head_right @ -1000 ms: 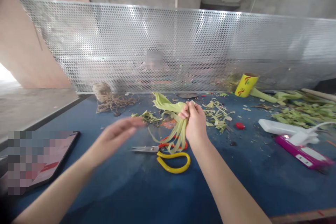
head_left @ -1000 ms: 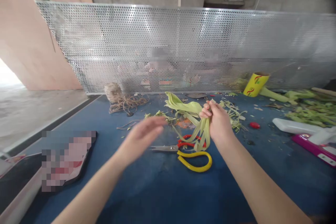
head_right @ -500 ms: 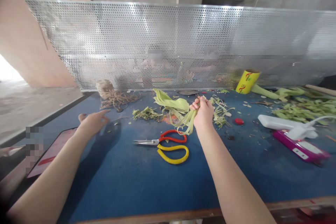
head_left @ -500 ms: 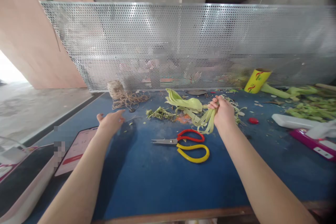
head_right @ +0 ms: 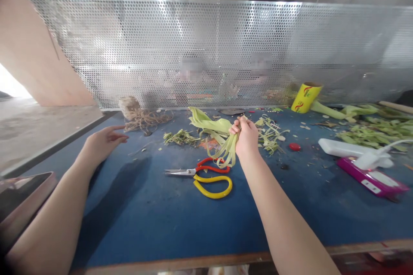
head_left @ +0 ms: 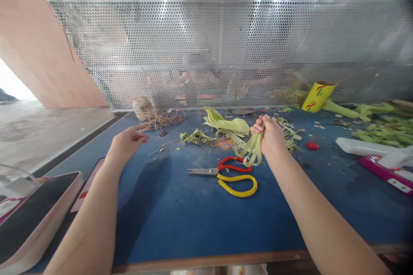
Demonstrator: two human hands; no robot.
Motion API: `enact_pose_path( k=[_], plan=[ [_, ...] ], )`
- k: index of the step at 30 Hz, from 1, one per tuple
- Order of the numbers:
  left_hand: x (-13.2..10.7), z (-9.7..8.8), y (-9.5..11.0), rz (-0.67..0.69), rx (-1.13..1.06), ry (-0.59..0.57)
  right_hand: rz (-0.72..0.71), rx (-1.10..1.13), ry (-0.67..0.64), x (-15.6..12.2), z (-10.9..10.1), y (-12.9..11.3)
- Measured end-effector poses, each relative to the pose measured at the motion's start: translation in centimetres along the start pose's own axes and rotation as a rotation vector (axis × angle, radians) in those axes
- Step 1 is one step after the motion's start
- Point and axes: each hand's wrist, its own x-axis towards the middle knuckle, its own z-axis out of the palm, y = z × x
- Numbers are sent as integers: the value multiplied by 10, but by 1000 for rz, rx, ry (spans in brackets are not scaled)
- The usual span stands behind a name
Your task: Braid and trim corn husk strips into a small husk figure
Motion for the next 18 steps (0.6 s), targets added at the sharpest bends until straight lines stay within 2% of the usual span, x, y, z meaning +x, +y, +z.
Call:
enact_pose_path(
  k=[4,7,9,10,12,15,18],
  plan=[
    [-6,-2,16,34,-84,-100,-28,-14,-61,-7,7,0],
    [-11,2,31,100,-20,-5,-33,-28,-144,-19,19,1],
    [-16,9,44,166,-60,66,-19,-36,-214,-30,29,2],
    [-19,14,51,207,-142,33,-4,-43,-259,-36,34,3],
    [-26,27,66,280,-245,-75,50,-69,-355,-48,43,4],
    [-39,46,85,409,-513,-341,146,-133,-470,-66,54,6],
    [-51,58,95,442,-691,-600,164,-197,-550,-77,57,8]
  ],
)
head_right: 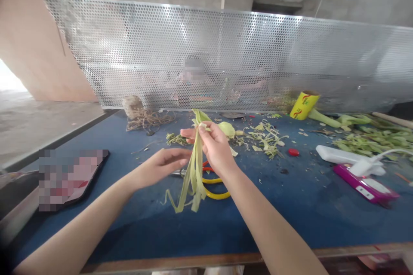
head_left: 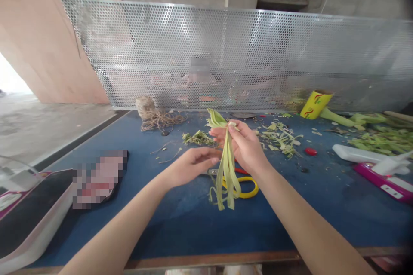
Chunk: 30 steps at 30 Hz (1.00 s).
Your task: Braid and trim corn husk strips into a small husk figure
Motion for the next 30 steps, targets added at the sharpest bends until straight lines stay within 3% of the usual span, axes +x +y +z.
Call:
enact_pose_path(
  k=[2,6,11,14,18,25,30],
  plan=[
    [-1,5,0,-11,-99,-42,0,-59,-40,-3,1,1],
    [-4,3,-1,59,-128,99,23,-173,-91,-8,2,-1],
    [-6,4,7,92,-134,115,122,-259,-16,-16,11,-6],
    [-7,10,11,62,-290,77,177,-261,35,-19,13,-6],
    [-9,13,11,18,-521,17,175,-252,-46,-20,11,-5],
    [-12,12,14,-47,-615,54,216,-95,-176,-22,10,-6],
    [-13,15,18,-85,-603,120,166,-68,-125,-22,12,-3]
  ],
)
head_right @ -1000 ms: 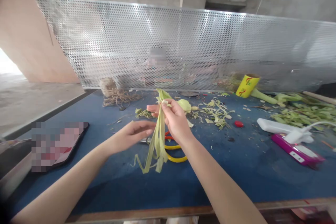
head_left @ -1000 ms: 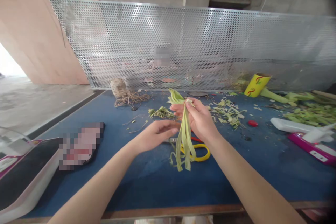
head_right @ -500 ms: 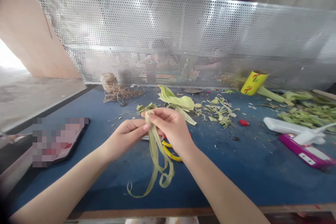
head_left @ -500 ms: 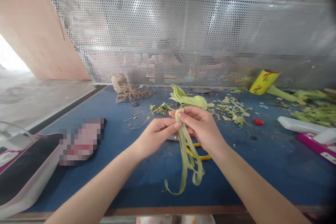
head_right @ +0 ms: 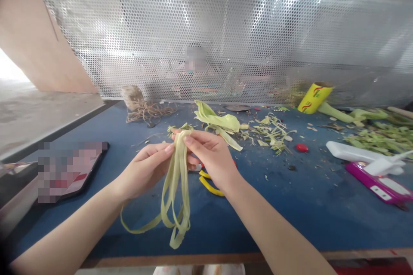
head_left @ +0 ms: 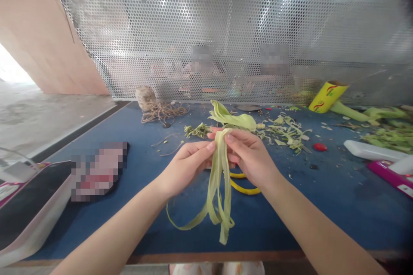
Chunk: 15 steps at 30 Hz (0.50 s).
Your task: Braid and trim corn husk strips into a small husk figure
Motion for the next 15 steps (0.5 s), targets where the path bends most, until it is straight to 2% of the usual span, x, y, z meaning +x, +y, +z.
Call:
enact_pose_path(
  k=[5,10,15],
  plan=[
    [0,-1,0,47,111,67,-110,-8,83,2,-2,4],
    [-3,-3,3,179,492,216,-145,-11,89,1,-4,3],
    [-4,-3,3,388,816,425,-189,-130,186,1,-6,4]
  ],
)
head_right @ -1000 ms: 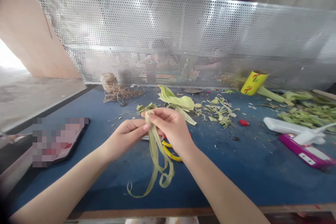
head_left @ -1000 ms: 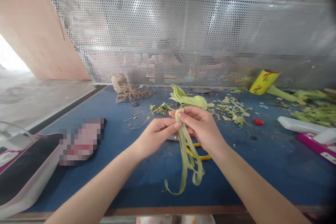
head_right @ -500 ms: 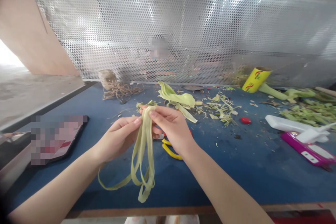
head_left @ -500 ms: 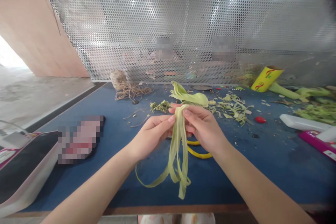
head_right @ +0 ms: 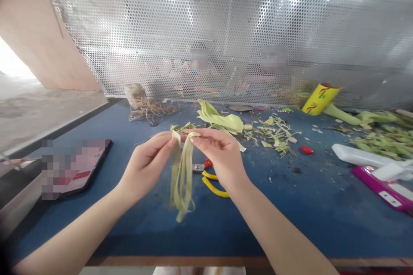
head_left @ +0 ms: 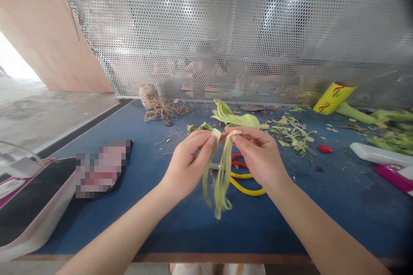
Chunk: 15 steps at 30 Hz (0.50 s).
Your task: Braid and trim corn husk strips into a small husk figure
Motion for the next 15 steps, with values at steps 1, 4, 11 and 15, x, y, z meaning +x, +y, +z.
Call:
enact_pose_path(
  k=[1,4,11,15],
  plan=[
    [0,0,-1,23,34,35,-3,-40,23,0,0,0],
    [0,2,-3,28,112,68,-23,-161,65,-2,1,1],
    [-6,4,-4,85,150,148,24,-168,30,-4,6,1],
    [-7,3,-3,77,111,132,73,-117,60,-2,7,-1]
  ],
)
